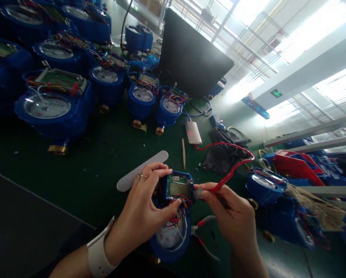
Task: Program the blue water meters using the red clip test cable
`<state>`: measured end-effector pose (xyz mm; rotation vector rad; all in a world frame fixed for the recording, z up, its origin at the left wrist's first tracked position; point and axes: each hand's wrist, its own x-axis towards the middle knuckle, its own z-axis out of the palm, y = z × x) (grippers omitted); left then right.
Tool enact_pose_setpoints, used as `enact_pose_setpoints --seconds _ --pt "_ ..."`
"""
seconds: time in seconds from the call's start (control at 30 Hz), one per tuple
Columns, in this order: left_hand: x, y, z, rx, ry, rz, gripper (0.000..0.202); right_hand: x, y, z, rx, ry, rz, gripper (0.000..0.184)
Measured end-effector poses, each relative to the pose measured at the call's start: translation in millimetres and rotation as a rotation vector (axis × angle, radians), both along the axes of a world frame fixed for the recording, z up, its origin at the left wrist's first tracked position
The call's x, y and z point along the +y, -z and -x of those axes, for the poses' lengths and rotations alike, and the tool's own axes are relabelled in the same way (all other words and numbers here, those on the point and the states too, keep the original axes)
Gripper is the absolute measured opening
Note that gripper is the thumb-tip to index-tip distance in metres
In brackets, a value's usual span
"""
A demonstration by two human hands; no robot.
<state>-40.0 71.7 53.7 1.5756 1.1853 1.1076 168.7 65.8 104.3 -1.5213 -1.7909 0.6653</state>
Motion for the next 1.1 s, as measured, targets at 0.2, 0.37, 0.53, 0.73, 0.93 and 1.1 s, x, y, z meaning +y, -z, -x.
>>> enact_pose_setpoints --seconds 0.2,0.37,0.53,0.73,0.93,1.1 --pt "-0.8 -1.6 -0.4 -0.006 0.014 0.014 0.045 -0.4 -1.5 1.2 0.002 0.023 0.012 0.010" --pt "0.2 -1.7 -1.1 -0.010 0.011 0.008 0.043 -0.4 -1.9 1.0 0.000 0.009 0.009 0.011" --pt "0.4 -2.2 -0.4 -0.003 0.007 0.007 0.043 0.3 -1.4 1.8 -0.012 0.011 0.009 0.010" --pt "0.1 -1.1 0.1 0.001 0.009 0.005 0.044 -0.2 -2.0 1.0 -0.019 0.020 0.005 0.009" --pt "0.7 -0.4 -0.6 -0.007 0.017 0.003 0.044 0.4 -1.8 1.1 -0.008 0.016 0.017 0.010" --pt "0.0 -1.2 0.2 -0.007 0.010 0.006 0.043 -0.6 -1.5 4.2 0.010 0.044 0.027 0.009"
